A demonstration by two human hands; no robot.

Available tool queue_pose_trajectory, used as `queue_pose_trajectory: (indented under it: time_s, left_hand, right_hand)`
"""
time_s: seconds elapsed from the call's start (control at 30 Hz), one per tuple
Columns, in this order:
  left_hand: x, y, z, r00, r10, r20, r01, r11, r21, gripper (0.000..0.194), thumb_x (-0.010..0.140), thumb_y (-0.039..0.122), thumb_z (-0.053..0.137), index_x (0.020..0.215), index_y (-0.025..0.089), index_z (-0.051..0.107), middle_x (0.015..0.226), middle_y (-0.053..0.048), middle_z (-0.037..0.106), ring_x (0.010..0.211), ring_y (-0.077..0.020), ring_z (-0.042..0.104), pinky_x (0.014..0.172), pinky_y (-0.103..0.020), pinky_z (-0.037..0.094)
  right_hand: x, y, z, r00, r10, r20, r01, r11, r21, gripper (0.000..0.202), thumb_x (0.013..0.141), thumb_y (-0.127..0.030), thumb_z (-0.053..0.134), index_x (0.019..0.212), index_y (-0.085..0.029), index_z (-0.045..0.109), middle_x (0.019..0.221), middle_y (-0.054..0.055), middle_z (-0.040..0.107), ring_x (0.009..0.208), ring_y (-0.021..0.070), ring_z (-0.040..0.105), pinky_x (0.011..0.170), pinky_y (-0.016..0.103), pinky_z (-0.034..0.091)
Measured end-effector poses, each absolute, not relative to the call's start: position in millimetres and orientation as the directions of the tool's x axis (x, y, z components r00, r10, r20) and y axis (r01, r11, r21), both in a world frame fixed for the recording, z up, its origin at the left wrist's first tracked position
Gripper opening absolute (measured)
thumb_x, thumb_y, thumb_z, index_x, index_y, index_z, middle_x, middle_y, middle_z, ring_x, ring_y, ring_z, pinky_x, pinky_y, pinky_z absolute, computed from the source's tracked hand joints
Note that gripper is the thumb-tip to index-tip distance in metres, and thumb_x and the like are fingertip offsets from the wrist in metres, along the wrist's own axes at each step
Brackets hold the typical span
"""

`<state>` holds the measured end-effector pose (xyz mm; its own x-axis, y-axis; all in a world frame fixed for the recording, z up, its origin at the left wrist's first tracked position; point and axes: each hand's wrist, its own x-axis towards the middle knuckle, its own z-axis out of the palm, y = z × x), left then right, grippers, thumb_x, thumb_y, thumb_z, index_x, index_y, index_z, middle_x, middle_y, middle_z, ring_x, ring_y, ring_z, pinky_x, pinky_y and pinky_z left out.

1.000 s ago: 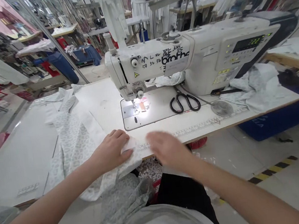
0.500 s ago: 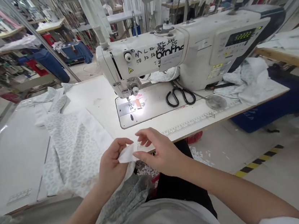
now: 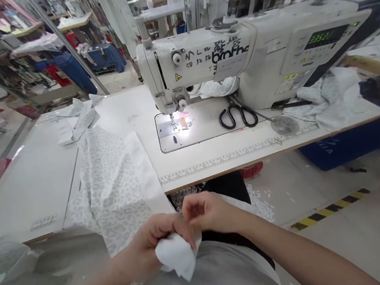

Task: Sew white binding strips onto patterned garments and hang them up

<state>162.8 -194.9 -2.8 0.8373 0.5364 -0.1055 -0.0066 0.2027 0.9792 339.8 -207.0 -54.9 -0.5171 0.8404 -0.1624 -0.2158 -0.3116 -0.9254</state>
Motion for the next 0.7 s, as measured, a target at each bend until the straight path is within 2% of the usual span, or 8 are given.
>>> queue_pose_trajectory:
  time_s: [0.07, 0.13, 0.23, 0.33, 0.4, 0.5, 0.6, 0.7]
  left_hand:
    - [161.4, -189.8, -5.2, 0.685, 0.722, -0.103, 0.05, 0.095, 0.994, 0.006, 0.075, 0.017, 0.059, 0.081, 0.017, 0.061, 0.074, -0.002, 0.062, 0.063, -0.0102, 0.055, 0.057, -0.02, 0.044]
    - [159.1, -181.2, -6.2, 0.472, 0.88, -0.053, 0.194, -0.045, 0.98, 0.014, 0.07, 0.013, 0.062, 0.083, 0.018, 0.062, 0.074, 0.0, 0.062, 0.065, -0.011, 0.055, 0.057, -0.02, 0.044]
    - [154.9, -169.4, -6.6, 0.275, 0.961, 0.001, 0.335, -0.097, 0.937, 0.017, 0.065, 0.01, 0.063, 0.08, 0.019, 0.063, 0.068, 0.002, 0.06, 0.062, -0.0104, 0.053, 0.055, -0.019, 0.041]
    - [150.2, -168.7, -7.3, 0.39, 0.911, -0.132, 0.147, 0.079, 0.986, 0.012, 0.068, 0.014, 0.064, 0.079, 0.018, 0.062, 0.07, 0.001, 0.058, 0.062, -0.0098, 0.051, 0.055, -0.02, 0.04]
    - [147.6, -176.2, -9.5, 0.569, 0.799, -0.193, -0.079, 0.287, 0.955, 0.009, 0.07, 0.023, 0.066, 0.073, 0.017, 0.061, 0.069, 0.001, 0.052, 0.061, -0.0094, 0.049, 0.055, -0.021, 0.039]
    - [145.1, -192.0, -18.3, 0.756, 0.624, -0.196, -0.232, 0.537, 0.811, 0.031, 0.07, 0.04, 0.068, 0.06, 0.013, 0.056, 0.064, 0.0, 0.044, 0.056, -0.0084, 0.044, 0.052, -0.022, 0.036]
    - [141.2, -201.5, -31.5, 0.786, 0.545, -0.291, -0.194, 0.665, 0.721, 0.036, 0.073, 0.044, 0.065, 0.06, 0.012, 0.057, 0.062, -0.001, 0.045, 0.054, -0.0082, 0.043, 0.051, -0.021, 0.034]
    - [136.9, -203.6, -40.0, 0.719, 0.592, -0.363, -0.218, 0.689, 0.691, 0.029, 0.076, 0.04, 0.065, 0.071, 0.012, 0.061, 0.066, -0.002, 0.05, 0.058, -0.0081, 0.046, 0.054, -0.02, 0.036]
  right_hand:
    - [334.0, -209.5, -63.0, -0.373, 0.92, -0.121, -0.292, -0.24, -0.926, 0.032, 0.075, -0.045, 0.067, 0.074, -0.016, 0.055, 0.068, -0.002, 0.051, 0.061, 0.0107, 0.045, 0.058, 0.022, 0.037]
    - [324.1, -215.5, -62.7, -0.355, 0.932, -0.076, -0.338, -0.204, -0.919, 0.034, 0.081, -0.051, 0.058, 0.083, -0.017, 0.056, 0.076, 0.0, 0.052, 0.068, 0.0123, 0.047, 0.063, 0.024, 0.038]
    - [308.9, -225.0, -49.9, -0.325, 0.941, -0.092, -0.31, -0.198, -0.93, 0.032, 0.086, -0.048, 0.053, 0.081, -0.017, 0.053, 0.074, -0.001, 0.049, 0.065, 0.0116, 0.044, 0.06, 0.023, 0.037]
    - [305.4, -224.3, -39.0, -0.078, 0.994, -0.073, -0.174, -0.086, -0.981, 0.035, 0.091, -0.044, 0.044, 0.067, -0.018, 0.043, 0.06, -0.005, 0.037, 0.054, 0.0096, 0.034, 0.05, 0.021, 0.03]
    - [308.5, -218.2, -42.8, 0.054, 0.993, 0.109, 0.083, 0.105, -0.991, 0.038, 0.091, -0.039, 0.042, 0.059, -0.019, 0.036, 0.054, -0.005, 0.031, 0.05, 0.0095, 0.03, 0.047, 0.022, 0.025]
    - [312.3, -211.1, -64.0, -0.059, 0.93, 0.364, 0.423, 0.353, -0.834, 0.039, 0.089, -0.03, 0.041, 0.053, -0.019, 0.03, 0.05, -0.005, 0.03, 0.047, 0.0096, 0.03, 0.047, 0.024, 0.024]
    - [316.1, -214.0, -76.5, -0.156, 0.926, 0.343, 0.467, 0.375, -0.801, 0.031, 0.088, -0.025, 0.042, 0.058, -0.019, 0.04, 0.054, -0.004, 0.039, 0.05, 0.0105, 0.038, 0.048, 0.023, 0.029]
    - [325.7, -222.4, -61.1, -0.158, 0.917, 0.366, 0.437, 0.398, -0.807, 0.009, 0.089, -0.025, 0.047, 0.085, -0.019, 0.053, 0.074, 0.001, 0.052, 0.067, 0.0145, 0.05, 0.059, 0.025, 0.041]
